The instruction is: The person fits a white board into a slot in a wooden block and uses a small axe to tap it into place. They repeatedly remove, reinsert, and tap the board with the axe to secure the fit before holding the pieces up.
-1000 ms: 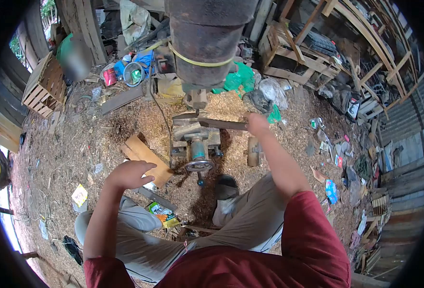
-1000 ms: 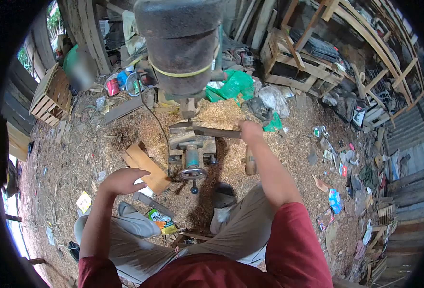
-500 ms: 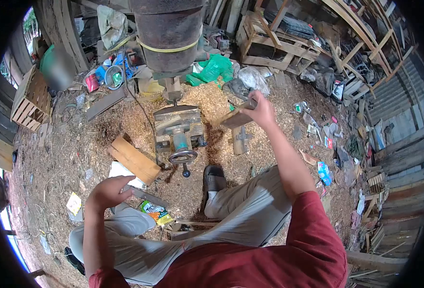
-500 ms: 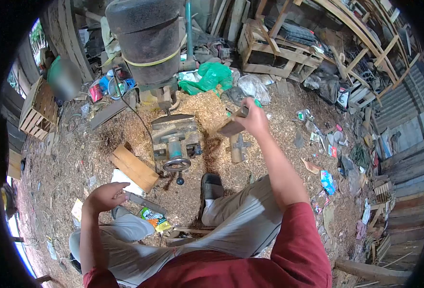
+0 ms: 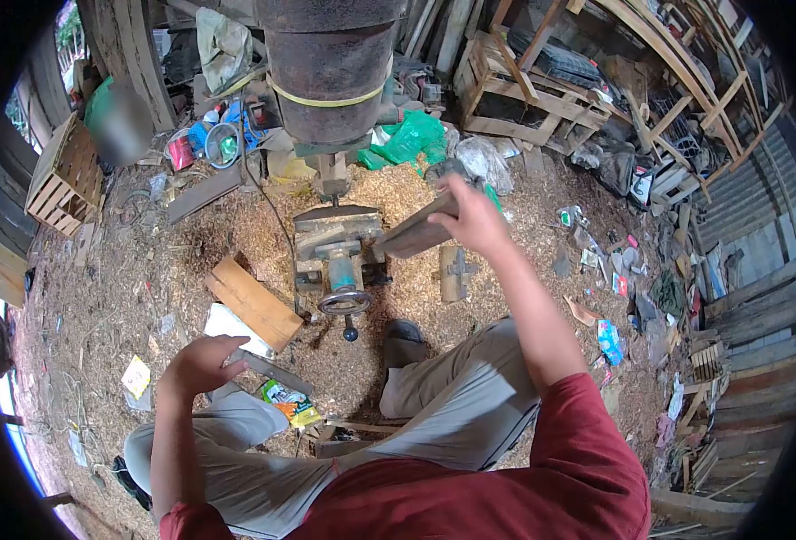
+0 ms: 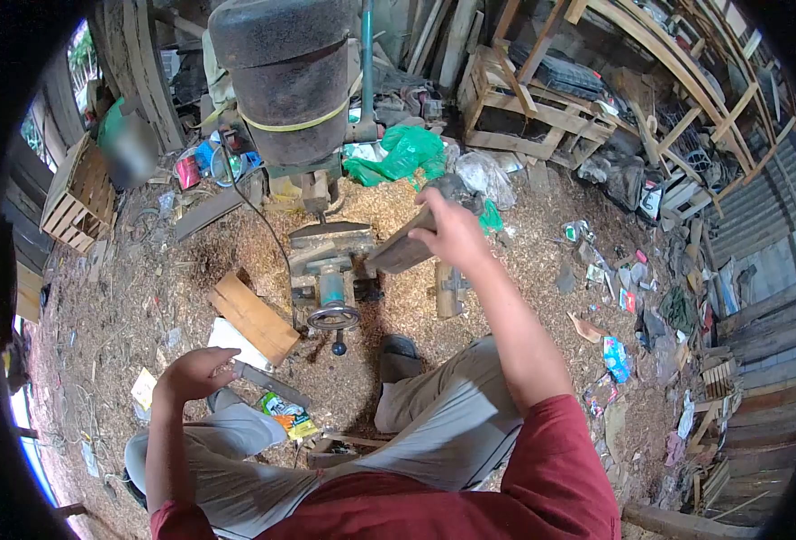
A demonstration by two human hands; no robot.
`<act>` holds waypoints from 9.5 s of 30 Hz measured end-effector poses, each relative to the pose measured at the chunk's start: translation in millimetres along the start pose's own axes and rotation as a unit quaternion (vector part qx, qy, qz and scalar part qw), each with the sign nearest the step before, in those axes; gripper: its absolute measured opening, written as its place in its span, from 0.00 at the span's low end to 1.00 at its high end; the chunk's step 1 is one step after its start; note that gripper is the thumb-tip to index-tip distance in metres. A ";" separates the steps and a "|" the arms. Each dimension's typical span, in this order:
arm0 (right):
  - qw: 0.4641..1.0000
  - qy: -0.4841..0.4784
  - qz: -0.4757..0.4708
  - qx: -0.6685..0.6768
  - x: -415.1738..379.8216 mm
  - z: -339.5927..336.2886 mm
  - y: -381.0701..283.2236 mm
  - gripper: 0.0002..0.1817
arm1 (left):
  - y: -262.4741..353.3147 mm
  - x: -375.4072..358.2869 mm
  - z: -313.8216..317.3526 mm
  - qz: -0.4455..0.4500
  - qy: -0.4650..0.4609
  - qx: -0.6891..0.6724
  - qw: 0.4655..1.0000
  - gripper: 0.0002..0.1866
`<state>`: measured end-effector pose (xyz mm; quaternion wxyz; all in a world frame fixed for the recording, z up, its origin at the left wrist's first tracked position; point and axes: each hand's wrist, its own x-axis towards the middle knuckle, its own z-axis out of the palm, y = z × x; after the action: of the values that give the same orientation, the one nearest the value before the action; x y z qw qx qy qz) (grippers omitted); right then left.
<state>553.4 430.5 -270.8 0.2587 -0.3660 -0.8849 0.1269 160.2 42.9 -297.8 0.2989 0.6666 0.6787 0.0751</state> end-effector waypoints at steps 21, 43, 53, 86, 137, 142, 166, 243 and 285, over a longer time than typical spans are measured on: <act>0.983 0.024 0.063 0.173 20.3 16.9 30.3 0.27 | 5.5 88.2 26.8 0.088 0.202 0.010 0.975 0.07; 0.962 -0.152 0.044 0.222 80.6 106.8 80.2 0.20 | -23.8 234.8 91.0 -0.105 0.173 -0.525 0.827 0.40; 0.964 -0.254 0.073 -0.016 86.7 159.6 56.5 0.20 | -59.9 288.4 117.1 -0.079 0.294 -0.429 0.850 0.27; 0.955 -0.282 0.068 -0.059 90.4 205.5 39.6 0.16 | -50.3 299.5 57.2 -0.096 0.256 -0.205 0.940 0.19; 0.966 -0.240 0.029 -0.093 81.3 210.9 39.6 0.15 | -45.1 316.9 121.7 -0.050 0.313 -0.306 0.898 0.16; 0.963 -0.252 0.027 -0.097 82.8 211.2 42.9 0.16 | -40.2 313.3 113.5 -0.070 0.285 -0.330 0.897 0.15; 0.983 -0.164 -0.069 0.040 58.9 161.6 44.0 0.29 | 39.8 83.1 -55.3 -0.008 0.237 0.024 0.971 0.10; 0.892 -0.400 0.166 0.127 -64.9 410.6 -226.5 0.59 | -51.2 -138.0 -36.5 -0.115 0.596 -0.228 0.762 0.13; 0.863 -0.450 -0.061 0.221 -28.9 -1.4 -282.1 0.53 | 58.5 -108.1 -23.9 0.132 0.561 0.297 0.761 0.21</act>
<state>407.2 212.5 -163.4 -0.0863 -0.1473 -0.8745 0.4539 191.2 -46.9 -216.1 -0.3617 0.6436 0.6185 0.2690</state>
